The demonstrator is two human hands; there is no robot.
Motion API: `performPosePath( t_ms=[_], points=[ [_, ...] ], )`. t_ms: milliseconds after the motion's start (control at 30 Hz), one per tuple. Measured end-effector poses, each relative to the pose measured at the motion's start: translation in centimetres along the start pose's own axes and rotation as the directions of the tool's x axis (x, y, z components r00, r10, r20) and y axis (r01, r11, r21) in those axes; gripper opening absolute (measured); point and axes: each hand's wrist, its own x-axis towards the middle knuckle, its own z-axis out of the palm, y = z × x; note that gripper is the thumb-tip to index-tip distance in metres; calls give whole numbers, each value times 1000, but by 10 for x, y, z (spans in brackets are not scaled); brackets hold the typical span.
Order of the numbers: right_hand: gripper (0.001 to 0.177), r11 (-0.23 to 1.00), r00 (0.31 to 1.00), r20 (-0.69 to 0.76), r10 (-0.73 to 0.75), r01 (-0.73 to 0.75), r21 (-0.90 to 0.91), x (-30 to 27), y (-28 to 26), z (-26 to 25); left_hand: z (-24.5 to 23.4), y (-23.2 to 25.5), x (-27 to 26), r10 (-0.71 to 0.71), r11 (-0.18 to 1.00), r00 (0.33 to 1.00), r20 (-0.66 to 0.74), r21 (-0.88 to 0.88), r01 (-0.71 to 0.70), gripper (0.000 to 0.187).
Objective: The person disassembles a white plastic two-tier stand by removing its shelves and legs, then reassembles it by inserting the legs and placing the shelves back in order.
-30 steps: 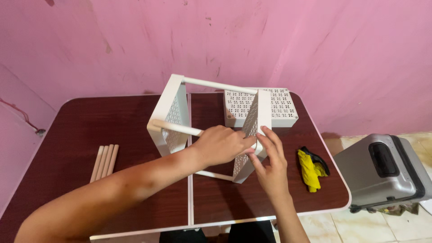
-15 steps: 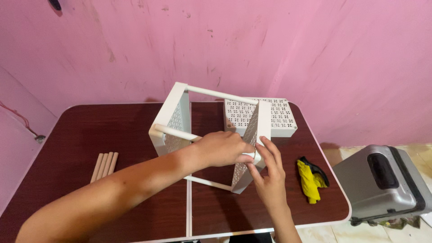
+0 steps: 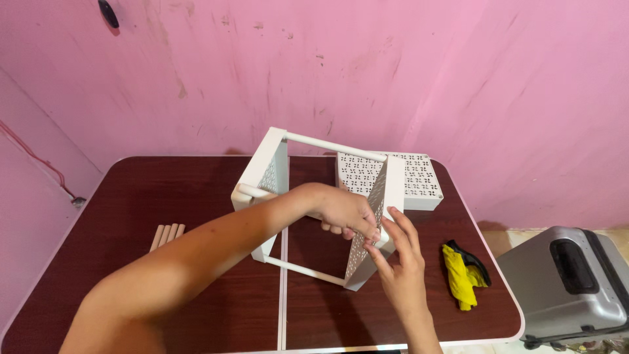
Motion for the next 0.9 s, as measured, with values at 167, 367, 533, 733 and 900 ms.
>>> performPosePath(
  t_ms=[167, 367, 533, 733, 900],
  points=[
    [54, 1000, 1000, 15, -1, 1, 3, 1, 1, -4, 4, -8, 11, 71, 991, 995, -64, 119, -63, 38],
    [53, 1000, 1000, 22, -1, 1, 11, -2, 1, -3, 41, -16, -5, 405, 848, 787, -465, 514, -132, 33],
    [51, 1000, 1000, 22, -8, 8, -16, -2, 2, -3, 62, -11, -20, 533, 655, 657, -534, 752, 80, 39],
    [52, 1000, 1000, 27, -9, 8, 9, 0, 0, -3, 67, -17, -26, 695, 492, 525, -492, 857, 153, 38],
    [54, 1000, 1000, 31, 6, -7, 30, -3, -3, 0, 51, -18, -25, 528, 607, 711, -464, 792, 65, 37]
  ],
)
